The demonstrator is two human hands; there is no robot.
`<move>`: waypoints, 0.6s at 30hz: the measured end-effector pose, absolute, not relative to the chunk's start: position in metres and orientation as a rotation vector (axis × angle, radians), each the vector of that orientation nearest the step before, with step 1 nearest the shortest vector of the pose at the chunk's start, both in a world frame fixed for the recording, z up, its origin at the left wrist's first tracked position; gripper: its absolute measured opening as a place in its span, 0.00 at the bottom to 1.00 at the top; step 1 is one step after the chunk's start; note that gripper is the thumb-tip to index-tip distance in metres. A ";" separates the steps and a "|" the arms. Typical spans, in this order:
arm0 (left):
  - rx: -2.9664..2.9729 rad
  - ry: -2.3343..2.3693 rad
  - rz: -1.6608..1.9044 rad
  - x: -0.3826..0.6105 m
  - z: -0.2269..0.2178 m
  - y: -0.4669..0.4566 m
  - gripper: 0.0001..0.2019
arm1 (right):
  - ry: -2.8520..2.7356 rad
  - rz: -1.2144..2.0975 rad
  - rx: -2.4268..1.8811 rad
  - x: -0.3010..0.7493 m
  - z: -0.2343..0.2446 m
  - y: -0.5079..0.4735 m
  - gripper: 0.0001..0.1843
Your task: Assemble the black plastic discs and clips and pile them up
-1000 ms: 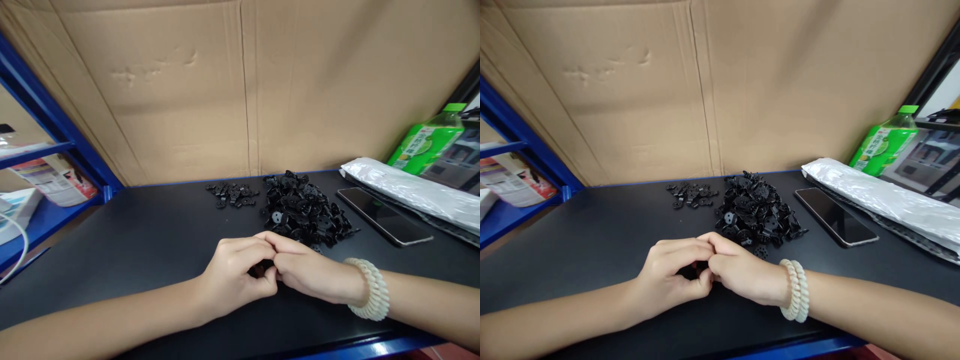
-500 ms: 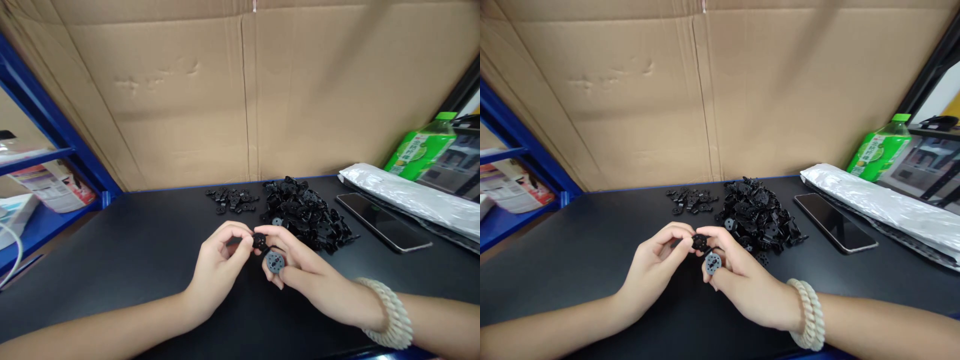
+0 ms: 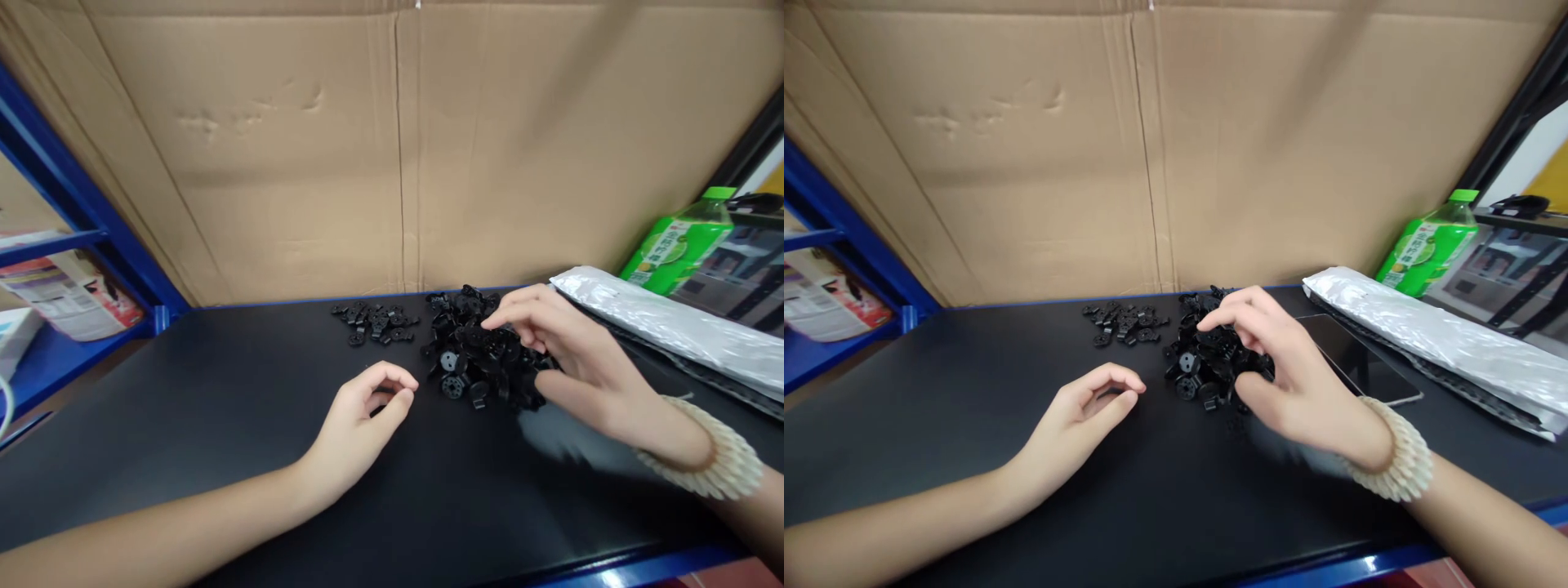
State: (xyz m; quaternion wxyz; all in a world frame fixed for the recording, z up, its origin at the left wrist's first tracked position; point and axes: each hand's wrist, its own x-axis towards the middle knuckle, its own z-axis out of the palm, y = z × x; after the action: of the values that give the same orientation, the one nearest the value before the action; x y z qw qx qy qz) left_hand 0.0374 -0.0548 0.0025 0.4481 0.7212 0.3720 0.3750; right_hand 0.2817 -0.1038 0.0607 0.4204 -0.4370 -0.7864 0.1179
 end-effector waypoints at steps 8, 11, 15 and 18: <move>2.034 0.862 0.842 0.039 0.005 -0.059 0.05 | -1.510 0.427 -0.956 0.289 0.050 -0.091 0.17; 2.170 0.802 0.805 0.040 0.007 -0.061 0.06 | -1.527 0.606 -0.895 0.281 0.053 -0.106 0.17; 2.231 0.742 0.806 0.039 0.008 -0.063 0.07 | -1.973 1.052 -0.681 0.253 0.050 -0.132 0.14; 2.221 0.794 0.883 0.037 0.009 -0.060 0.07 | -2.346 1.216 -0.340 0.232 0.036 -0.134 0.16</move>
State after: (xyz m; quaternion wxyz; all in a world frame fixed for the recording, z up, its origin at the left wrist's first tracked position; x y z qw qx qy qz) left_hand 0.0371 -0.0602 0.0087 0.3066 0.8394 0.3002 0.3336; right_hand 0.2315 -0.1342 0.0358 0.2366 -0.1239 -0.8556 0.4435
